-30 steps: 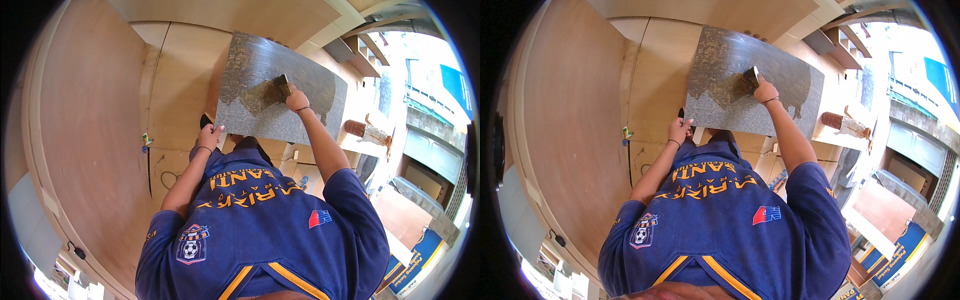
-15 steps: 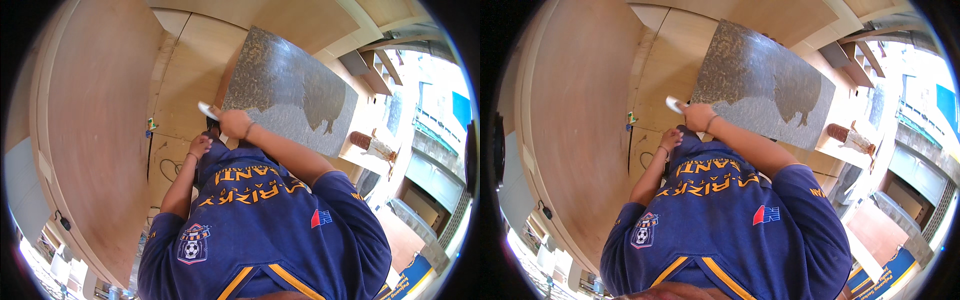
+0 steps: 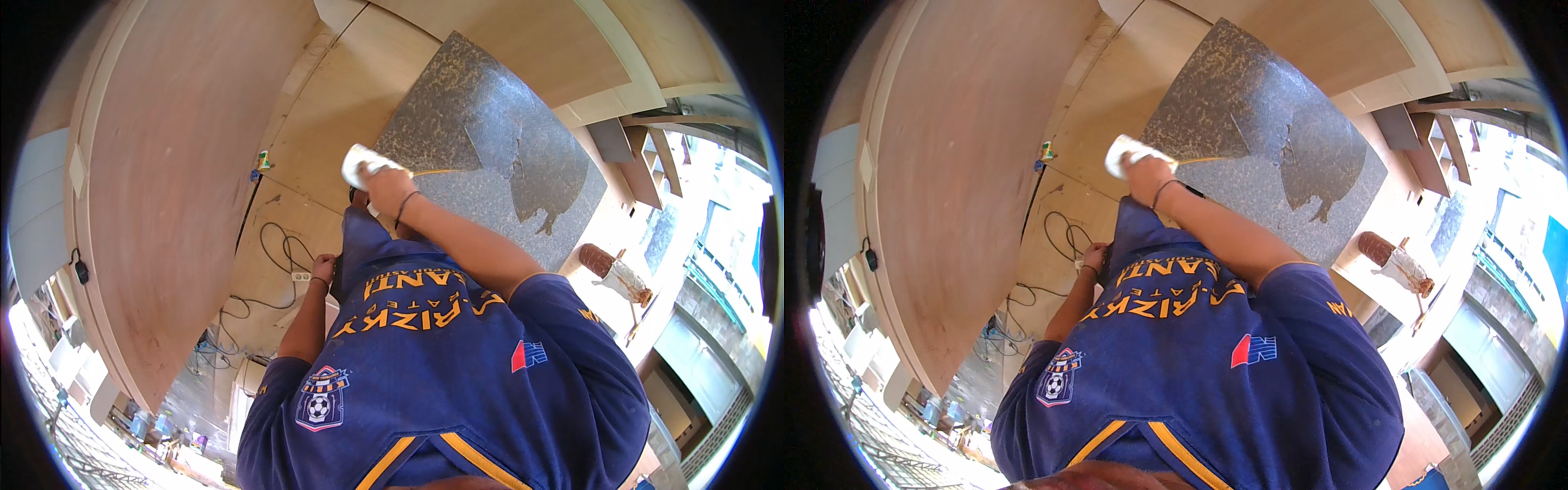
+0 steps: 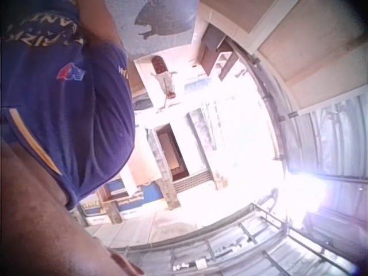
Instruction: The person applies glue to a rectangular sheet of material using a scraper and wipes the surface with a rag on a workbench in a carpentry workshop.
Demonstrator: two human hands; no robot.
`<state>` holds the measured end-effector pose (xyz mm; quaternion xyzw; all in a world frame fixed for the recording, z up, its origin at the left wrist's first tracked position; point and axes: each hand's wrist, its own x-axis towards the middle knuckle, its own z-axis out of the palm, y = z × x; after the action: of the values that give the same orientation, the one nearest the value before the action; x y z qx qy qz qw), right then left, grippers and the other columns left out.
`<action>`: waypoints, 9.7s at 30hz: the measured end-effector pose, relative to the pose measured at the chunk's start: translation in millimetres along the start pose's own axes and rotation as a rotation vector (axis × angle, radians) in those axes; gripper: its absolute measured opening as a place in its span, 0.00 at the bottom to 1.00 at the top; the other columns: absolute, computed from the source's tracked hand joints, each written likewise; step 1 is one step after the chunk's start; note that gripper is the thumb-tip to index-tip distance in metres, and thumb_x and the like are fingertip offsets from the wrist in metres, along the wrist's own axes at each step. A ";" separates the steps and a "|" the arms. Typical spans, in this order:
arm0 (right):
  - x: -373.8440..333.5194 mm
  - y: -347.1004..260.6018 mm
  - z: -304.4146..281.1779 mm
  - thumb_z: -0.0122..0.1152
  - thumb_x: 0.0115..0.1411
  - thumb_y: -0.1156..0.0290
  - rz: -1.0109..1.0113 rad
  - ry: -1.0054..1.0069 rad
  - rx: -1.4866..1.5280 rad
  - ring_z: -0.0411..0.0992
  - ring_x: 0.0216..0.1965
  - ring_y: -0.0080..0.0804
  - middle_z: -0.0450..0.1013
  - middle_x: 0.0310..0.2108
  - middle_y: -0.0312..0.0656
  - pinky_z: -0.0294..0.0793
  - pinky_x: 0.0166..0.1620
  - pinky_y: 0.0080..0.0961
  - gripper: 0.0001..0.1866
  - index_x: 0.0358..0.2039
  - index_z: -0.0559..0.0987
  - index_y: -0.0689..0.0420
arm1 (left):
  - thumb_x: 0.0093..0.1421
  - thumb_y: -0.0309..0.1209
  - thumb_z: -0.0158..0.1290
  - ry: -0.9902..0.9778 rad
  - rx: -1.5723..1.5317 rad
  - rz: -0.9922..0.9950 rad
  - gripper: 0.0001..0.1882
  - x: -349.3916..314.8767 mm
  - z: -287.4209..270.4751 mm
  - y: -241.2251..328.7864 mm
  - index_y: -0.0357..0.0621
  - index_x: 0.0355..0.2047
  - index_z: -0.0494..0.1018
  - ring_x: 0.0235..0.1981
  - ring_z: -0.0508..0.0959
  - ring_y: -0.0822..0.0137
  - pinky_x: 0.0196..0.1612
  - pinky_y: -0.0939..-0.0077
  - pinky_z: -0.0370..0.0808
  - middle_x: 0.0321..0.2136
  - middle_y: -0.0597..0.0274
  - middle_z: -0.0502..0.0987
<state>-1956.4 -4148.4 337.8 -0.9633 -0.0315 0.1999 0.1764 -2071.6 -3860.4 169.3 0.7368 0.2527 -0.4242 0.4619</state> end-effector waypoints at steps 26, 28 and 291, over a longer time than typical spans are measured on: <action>-123.1 277.3 -35.7 0.47 0.49 0.63 0.626 0.191 0.086 0.70 0.36 0.50 0.71 0.33 0.55 0.67 0.40 0.39 0.21 0.45 0.66 0.55 | 0.56 0.35 0.42 -0.150 -0.312 0.261 0.23 -3.4 105.7 203.8 0.41 0.52 0.56 0.44 0.69 0.70 0.43 0.74 0.63 0.46 0.61 0.67; -93.6 230.3 -36.9 0.45 0.46 0.68 0.512 0.146 0.061 0.71 0.35 0.49 0.71 0.32 0.54 0.69 0.38 0.40 0.21 0.44 0.67 0.55 | 0.56 0.36 0.41 -0.160 -0.337 0.244 0.24 2.7 103.1 211.6 0.41 0.53 0.55 0.46 0.68 0.68 0.46 0.72 0.61 0.48 0.59 0.65; -285.1 111.1 142.7 0.45 0.45 0.74 0.253 0.385 2.662 0.63 0.49 0.40 0.64 0.48 0.47 0.57 0.54 0.38 0.27 0.50 0.61 0.63 | 0.50 0.40 0.52 -0.149 0.744 0.545 0.20 56.4 121.6 431.5 0.36 0.36 0.65 0.26 0.69 0.62 0.24 0.67 0.67 0.28 0.55 0.70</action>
<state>-2275.8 -4243.1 282.9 -0.0715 0.2979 -0.0440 0.9509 -1760.6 -4162.6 296.2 0.8594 -0.1531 -0.4008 0.2780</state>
